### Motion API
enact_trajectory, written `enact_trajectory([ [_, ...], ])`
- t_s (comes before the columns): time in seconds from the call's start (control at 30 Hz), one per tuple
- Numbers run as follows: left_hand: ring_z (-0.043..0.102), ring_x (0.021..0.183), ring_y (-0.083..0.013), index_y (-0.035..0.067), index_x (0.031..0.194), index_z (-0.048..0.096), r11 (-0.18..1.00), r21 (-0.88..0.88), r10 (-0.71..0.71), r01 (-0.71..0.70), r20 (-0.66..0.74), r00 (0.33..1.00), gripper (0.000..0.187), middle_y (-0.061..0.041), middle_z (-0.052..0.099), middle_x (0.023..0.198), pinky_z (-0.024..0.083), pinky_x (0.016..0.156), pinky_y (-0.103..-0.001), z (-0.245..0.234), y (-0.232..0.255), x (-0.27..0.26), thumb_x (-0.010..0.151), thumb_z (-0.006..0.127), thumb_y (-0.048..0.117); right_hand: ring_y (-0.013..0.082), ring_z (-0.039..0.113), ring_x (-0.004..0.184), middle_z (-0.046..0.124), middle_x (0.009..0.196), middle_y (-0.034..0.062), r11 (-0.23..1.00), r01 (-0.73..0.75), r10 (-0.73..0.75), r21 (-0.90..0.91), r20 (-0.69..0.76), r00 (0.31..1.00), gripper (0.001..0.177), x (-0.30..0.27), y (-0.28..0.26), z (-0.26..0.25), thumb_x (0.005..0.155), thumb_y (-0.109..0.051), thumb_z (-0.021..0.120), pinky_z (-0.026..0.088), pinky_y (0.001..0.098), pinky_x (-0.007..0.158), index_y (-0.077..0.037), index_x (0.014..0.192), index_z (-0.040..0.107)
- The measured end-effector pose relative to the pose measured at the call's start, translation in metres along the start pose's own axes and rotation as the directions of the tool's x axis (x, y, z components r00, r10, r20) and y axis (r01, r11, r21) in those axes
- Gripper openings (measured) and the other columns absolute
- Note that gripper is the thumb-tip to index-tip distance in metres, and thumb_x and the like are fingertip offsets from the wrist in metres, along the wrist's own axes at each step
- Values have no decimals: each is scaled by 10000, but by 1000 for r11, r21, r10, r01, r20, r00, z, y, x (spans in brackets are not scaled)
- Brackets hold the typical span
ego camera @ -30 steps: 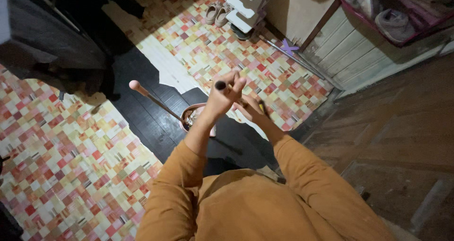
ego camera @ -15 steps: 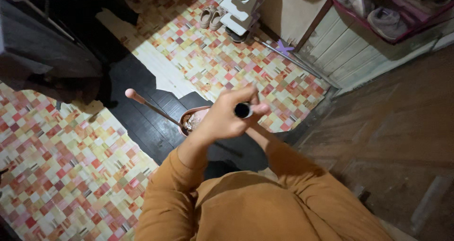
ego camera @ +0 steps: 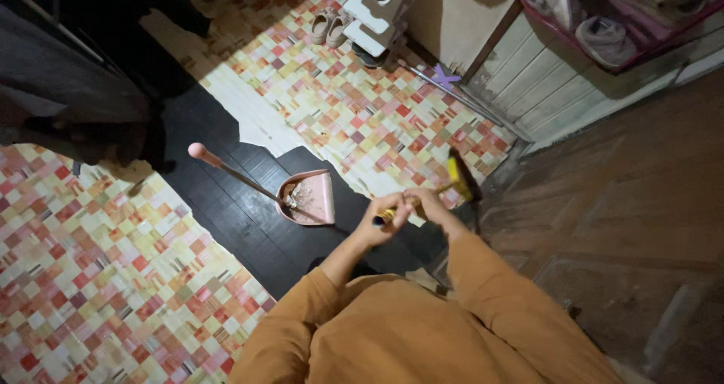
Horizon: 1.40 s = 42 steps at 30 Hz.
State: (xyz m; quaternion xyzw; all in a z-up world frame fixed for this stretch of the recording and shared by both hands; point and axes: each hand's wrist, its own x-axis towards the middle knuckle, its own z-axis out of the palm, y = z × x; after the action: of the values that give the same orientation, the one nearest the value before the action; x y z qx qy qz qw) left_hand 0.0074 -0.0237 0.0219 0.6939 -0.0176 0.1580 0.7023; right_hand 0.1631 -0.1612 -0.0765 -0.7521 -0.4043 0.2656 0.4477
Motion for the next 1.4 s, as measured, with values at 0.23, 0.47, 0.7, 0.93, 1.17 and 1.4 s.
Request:
enact_trajectory([
  [0.23,556,718,-64,50,770,543,993,120,2,-4,11,1000,284,14,607,733,466,619,-271,-23,62,26,1001,646,178,158,643,932,673,934,27,992,-122,122,4,-132,984,334,12,-2,20,980,-379,561,484,329,803,-67,1030,668],
  [0.47,498,658,-98,45,759,546,966,257,50,-12,-140,989,289,-7,519,665,425,603,-273,-58,145,50,973,687,179,168,629,1062,622,1059,63,952,244,-186,183,-288,940,280,55,-124,46,1030,-312,582,489,335,890,-75,1180,587],
  [0.7,611,774,-124,43,1019,515,948,-155,224,-279,-301,927,278,-55,632,904,496,662,-273,-106,149,40,942,721,213,160,635,1074,669,1108,93,891,304,-270,337,-146,952,236,96,-184,78,968,-194,639,532,322,906,-70,1168,624],
  [0.93,446,652,-70,10,1105,543,876,-163,347,-453,-437,830,601,17,502,849,361,569,-245,-159,119,25,987,667,586,139,701,963,763,1054,16,911,282,-214,-300,240,947,149,133,-236,100,1040,-237,692,556,259,849,-172,1170,726],
  [1.17,376,494,-78,29,1054,516,877,-63,384,-476,-502,774,610,-16,456,748,327,478,-247,-244,218,-21,1007,620,628,210,557,1336,618,1381,86,802,291,-477,521,268,837,484,178,-286,96,1013,-289,585,418,348,1173,-175,1483,558],
  [1.4,369,512,-71,50,1055,505,890,-58,369,-453,-494,787,596,12,416,679,300,490,-235,-310,255,-71,1011,601,637,366,483,1340,498,1459,161,782,464,-413,-417,211,886,509,266,-279,218,948,-379,705,449,506,1077,-224,1413,571],
])
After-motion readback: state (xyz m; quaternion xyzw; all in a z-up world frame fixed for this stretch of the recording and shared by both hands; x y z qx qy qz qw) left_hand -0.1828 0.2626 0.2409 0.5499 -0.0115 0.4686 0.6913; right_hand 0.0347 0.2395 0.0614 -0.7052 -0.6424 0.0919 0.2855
